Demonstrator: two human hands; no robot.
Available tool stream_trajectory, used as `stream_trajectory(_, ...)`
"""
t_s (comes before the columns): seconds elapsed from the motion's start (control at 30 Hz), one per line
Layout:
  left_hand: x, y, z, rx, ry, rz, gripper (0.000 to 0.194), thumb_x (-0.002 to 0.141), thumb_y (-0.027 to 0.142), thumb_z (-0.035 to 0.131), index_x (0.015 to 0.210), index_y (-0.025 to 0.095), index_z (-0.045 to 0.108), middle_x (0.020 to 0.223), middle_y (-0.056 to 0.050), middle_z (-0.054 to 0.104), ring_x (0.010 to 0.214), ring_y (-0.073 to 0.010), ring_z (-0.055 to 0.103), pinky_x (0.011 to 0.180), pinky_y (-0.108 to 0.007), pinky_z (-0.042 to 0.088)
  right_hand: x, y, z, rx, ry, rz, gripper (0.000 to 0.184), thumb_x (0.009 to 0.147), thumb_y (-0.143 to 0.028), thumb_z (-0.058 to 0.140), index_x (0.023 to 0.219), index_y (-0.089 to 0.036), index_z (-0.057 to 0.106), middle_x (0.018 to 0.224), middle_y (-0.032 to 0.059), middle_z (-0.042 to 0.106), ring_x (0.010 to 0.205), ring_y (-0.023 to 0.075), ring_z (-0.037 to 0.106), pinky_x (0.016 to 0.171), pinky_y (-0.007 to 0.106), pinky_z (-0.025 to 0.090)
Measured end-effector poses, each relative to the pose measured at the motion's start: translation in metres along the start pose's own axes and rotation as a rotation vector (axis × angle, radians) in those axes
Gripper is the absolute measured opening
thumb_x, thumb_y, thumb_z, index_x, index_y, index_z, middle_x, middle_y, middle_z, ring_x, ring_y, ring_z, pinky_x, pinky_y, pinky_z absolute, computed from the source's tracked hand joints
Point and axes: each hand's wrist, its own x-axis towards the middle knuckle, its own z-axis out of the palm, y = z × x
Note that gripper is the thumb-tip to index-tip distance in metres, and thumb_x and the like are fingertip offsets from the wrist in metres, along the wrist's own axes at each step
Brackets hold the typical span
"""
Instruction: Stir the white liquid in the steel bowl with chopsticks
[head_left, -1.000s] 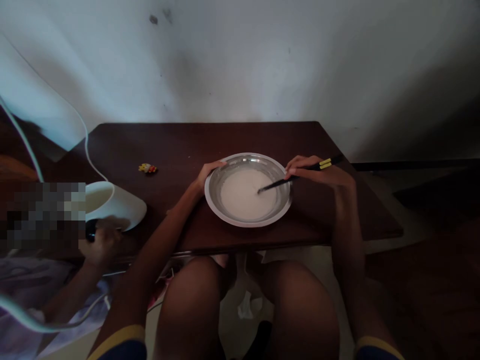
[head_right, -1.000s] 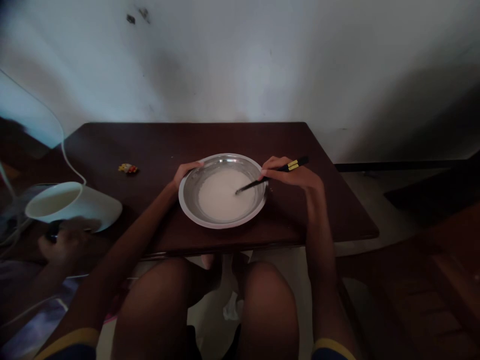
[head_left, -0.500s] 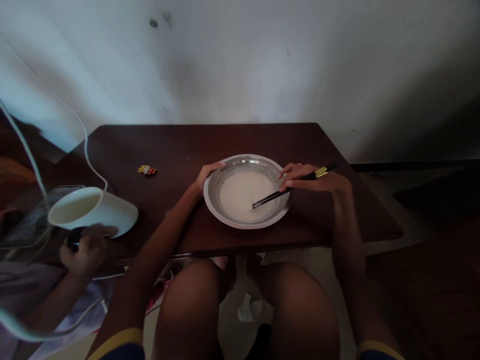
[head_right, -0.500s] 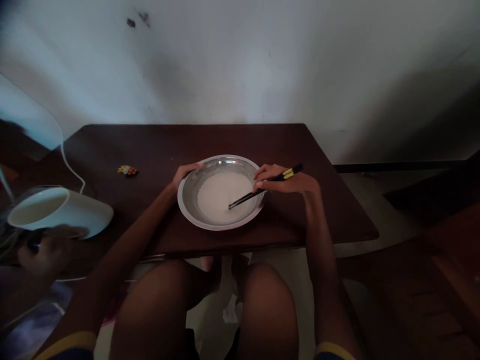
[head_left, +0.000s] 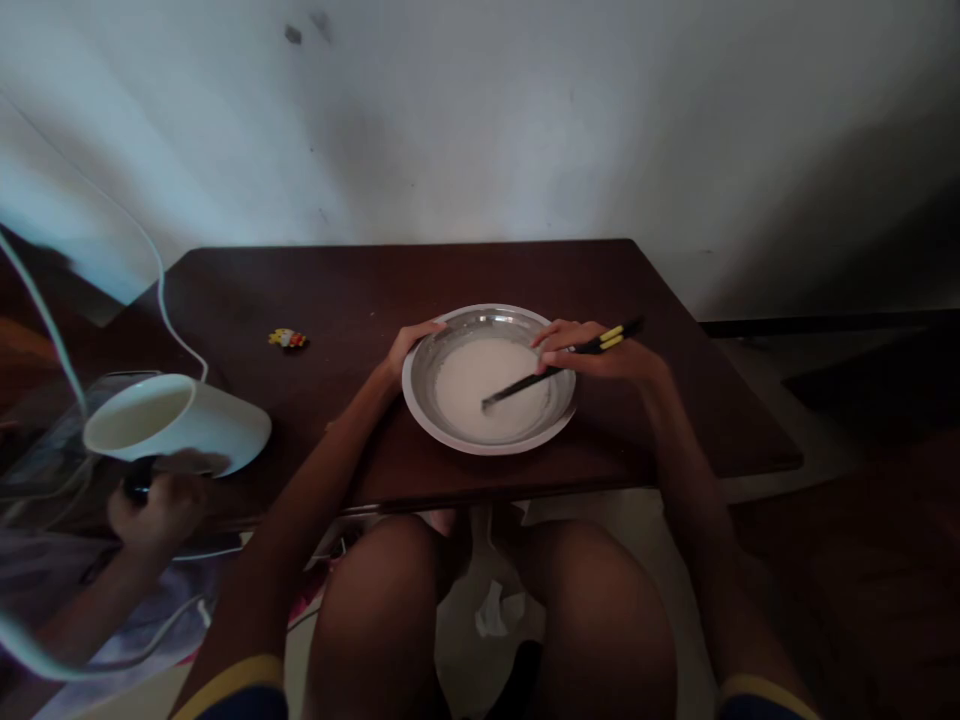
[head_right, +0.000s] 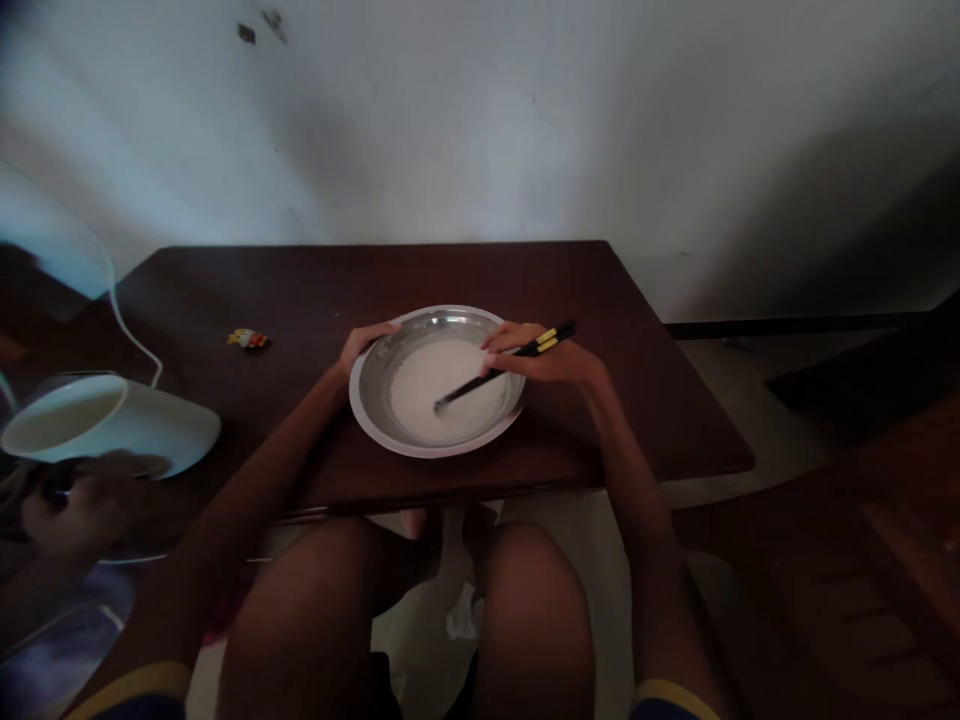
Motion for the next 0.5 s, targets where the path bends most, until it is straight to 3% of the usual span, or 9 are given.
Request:
stream_trajectory(0.1,0.002,-0.001,-0.001,0.0,-0.032,0.04,0.019,0.081,0.027,0.063,0.086,0.016,0.077,0.056,-0.004,0.067,0.053,-0.021,0.064,0.056,-0.031,0.053,0.009,0.003,0.011,-0.061,0.196,0.028,0.029,0.092,-0.046,0.06,0.09,-0.023,0.078,0.099,0.0036,0.077,0.104,0.0195,0.067,0.1,0.037,0.048)
stream_trajectory(0.2,0.003,-0.003,-0.001,-0.007,-0.089,0.072,0.018,0.079,0.028,0.065,0.085,0.015,0.076,0.056,-0.006,0.067,0.054,-0.0222,0.064,0.057,-0.032,0.052,0.002,0.005,0.001,-0.071,0.297,0.122,0.032,0.092,-0.048,0.06,0.081,-0.023,0.077,0.093,0.0042,0.076,0.099,0.0195,0.066,0.094,0.037,0.05)
stream_trajectory(0.3,0.003,-0.003,-0.002,-0.001,-0.058,0.055,0.02,0.08,0.028,0.063,0.088,0.015,0.076,0.055,-0.006,0.066,0.053,-0.0222,0.063,0.057,-0.034,0.053,-0.004,-0.001,-0.008,0.046,0.192,0.125,0.036,0.093,-0.048,0.058,0.077,-0.021,0.077,0.089,0.0044,0.074,0.093,0.0173,0.067,0.089,0.033,0.052)
stream_trajectory(0.4,0.003,-0.002,-0.001,0.01,-0.012,0.014,0.022,0.081,0.029,0.06,0.087,0.015,0.077,0.058,-0.006,0.068,0.052,-0.0214,0.062,0.056,-0.033,0.052,0.003,-0.007,0.004,0.147,-0.014,0.045,0.033,0.091,-0.048,0.061,0.086,-0.021,0.078,0.094,0.0044,0.076,0.093,0.0164,0.068,0.088,0.031,0.053)
stream_trajectory(0.43,0.002,-0.001,-0.001,0.008,-0.005,0.004,0.022,0.082,0.029,0.06,0.086,0.015,0.077,0.059,-0.007,0.068,0.053,-0.0211,0.062,0.056,-0.032,0.052,0.007,-0.007,0.01,0.138,-0.027,0.038,0.032,0.091,-0.048,0.061,0.09,-0.021,0.079,0.097,0.0044,0.076,0.096,0.017,0.068,0.091,0.032,0.053)
stream_trajectory(0.5,0.001,-0.001,0.0,-0.004,-0.005,0.001,0.022,0.082,0.028,0.059,0.084,0.015,0.077,0.057,-0.006,0.067,0.053,-0.021,0.062,0.057,-0.032,0.052,0.012,-0.003,0.016,0.056,0.094,0.08,0.03,0.091,-0.047,0.061,0.091,-0.023,0.079,0.1,0.0043,0.077,0.102,0.0188,0.067,0.097,0.035,0.051)
